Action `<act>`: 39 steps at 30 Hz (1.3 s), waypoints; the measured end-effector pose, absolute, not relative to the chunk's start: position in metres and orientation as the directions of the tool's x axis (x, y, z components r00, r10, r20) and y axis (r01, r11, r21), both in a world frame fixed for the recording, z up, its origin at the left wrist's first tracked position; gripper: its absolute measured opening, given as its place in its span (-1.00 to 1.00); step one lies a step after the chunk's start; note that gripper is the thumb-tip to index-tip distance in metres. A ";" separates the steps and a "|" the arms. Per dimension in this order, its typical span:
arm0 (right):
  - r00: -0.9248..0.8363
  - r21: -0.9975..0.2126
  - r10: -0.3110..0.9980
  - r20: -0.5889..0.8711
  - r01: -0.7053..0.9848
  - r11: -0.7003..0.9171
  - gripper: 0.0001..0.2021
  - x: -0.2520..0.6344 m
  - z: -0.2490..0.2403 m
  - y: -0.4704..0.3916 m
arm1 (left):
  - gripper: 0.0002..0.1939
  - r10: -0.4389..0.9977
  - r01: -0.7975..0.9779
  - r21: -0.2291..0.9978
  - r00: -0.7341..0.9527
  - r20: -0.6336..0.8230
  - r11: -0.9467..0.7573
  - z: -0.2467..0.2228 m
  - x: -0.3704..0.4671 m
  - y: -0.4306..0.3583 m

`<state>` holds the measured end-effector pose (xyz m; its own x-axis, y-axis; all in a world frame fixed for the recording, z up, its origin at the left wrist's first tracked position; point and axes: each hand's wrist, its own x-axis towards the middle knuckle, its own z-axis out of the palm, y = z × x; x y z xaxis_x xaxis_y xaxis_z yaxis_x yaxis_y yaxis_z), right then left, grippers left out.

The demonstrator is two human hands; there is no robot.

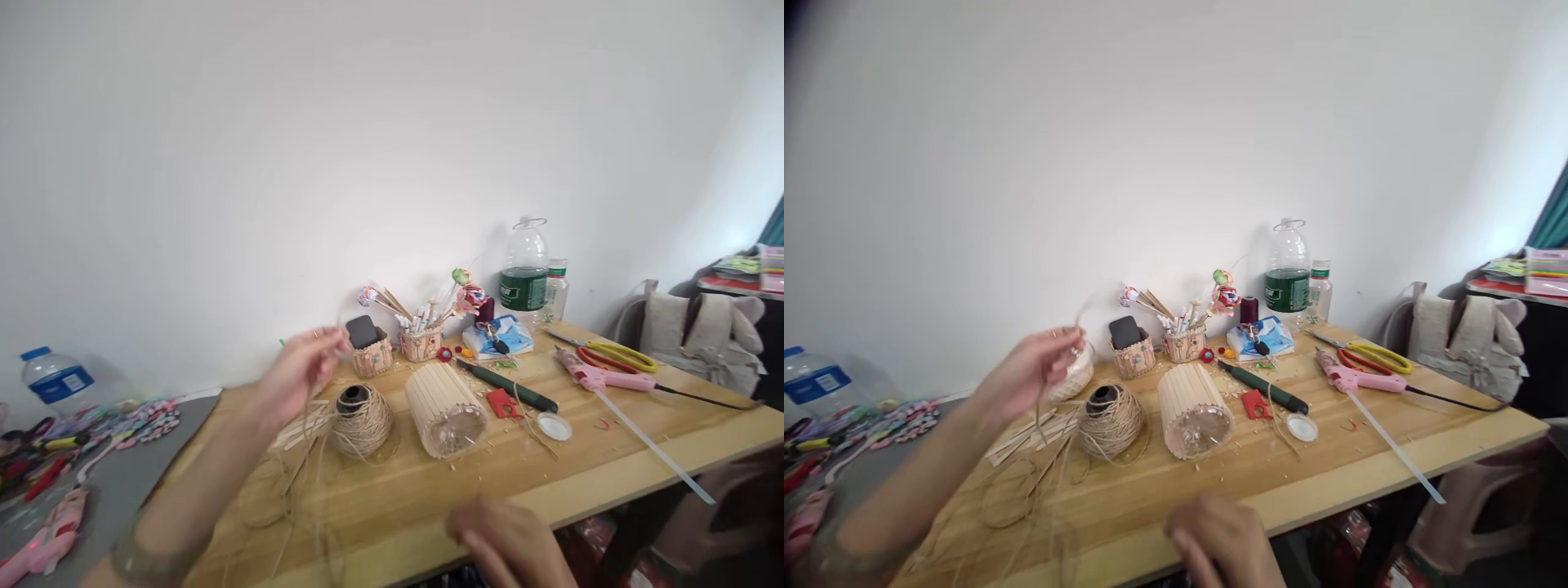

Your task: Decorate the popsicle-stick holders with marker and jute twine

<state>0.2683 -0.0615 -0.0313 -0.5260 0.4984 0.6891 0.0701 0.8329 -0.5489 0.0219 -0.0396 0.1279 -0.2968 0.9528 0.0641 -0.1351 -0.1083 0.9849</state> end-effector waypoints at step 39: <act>-0.442 -0.766 0.638 0.631 -0.222 0.604 -0.84 0.270 0.013 -0.077 | -0.86 0.844 0.148 0.955 -0.446 0.297 -0.258 0.026 0.122 -0.145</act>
